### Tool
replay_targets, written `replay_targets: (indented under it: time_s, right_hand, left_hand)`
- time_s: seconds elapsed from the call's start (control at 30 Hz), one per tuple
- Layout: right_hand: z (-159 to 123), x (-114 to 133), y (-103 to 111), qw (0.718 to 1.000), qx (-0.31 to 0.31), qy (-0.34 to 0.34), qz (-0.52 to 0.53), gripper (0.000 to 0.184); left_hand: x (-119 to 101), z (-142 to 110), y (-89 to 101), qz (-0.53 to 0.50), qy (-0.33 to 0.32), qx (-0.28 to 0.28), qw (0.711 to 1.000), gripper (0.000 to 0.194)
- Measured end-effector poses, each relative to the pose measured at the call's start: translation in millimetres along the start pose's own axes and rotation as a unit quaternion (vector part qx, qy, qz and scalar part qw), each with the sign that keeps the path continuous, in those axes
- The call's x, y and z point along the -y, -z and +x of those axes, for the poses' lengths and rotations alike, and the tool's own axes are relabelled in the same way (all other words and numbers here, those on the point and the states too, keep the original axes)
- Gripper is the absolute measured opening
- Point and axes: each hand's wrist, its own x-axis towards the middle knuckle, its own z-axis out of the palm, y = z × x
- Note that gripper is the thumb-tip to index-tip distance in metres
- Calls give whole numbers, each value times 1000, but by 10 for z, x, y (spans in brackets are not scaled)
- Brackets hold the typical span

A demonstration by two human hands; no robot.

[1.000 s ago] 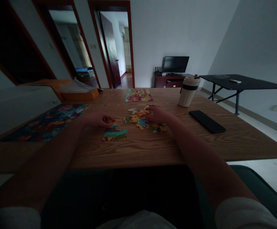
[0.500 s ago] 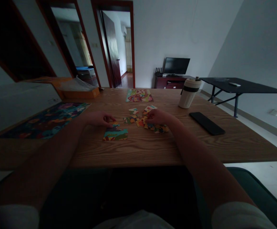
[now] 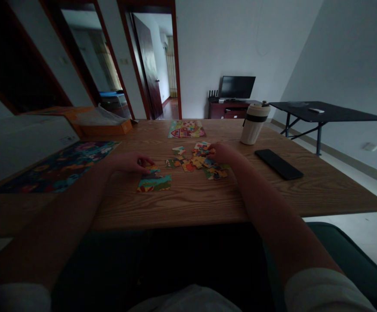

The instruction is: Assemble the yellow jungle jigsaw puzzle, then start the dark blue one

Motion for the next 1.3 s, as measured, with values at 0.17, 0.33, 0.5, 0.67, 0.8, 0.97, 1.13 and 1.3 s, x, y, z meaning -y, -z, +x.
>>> replay_targets:
  time_s: [0.17, 0.33, 0.5, 0.67, 0.8, 0.97, 1.13, 1.3]
  right_hand:
    - [-23, 6, 27, 999, 11, 14, 46, 45]
    - [-69, 99, 40, 992, 79, 60, 76, 65]
    - [-90, 45, 97, 997, 76, -23, 13, 65]
    - [-163, -43, 237, 994, 93, -19, 49, 72]
    - [-219, 18, 313, 986, 149, 29, 68, 64]
    - [-194, 123, 256, 981, 172, 46, 77, 50]
    - [-176, 172, 241, 983, 147, 22, 110, 30]
    - [-150, 147, 278, 988, 37, -8, 147, 25]
  left_hand:
    - [46, 29, -23, -5, 0, -6, 1000, 75]
    - [81, 54, -29, -20, -6, -8, 1000, 75]
    - [118, 79, -38, -34, -6, -8, 999, 79]
    - [103, 70, -30, -25, -2, -7, 1000, 79]
    - [71, 53, -15, -16, 3, 2, 1000, 79]
    - [71, 53, -8, -22, 3, 11, 1000, 78]
    - [43, 25, -3, -10, 7, 4, 1000, 79]
    - [78, 30, 1, -12, 5, 4, 1000, 78]
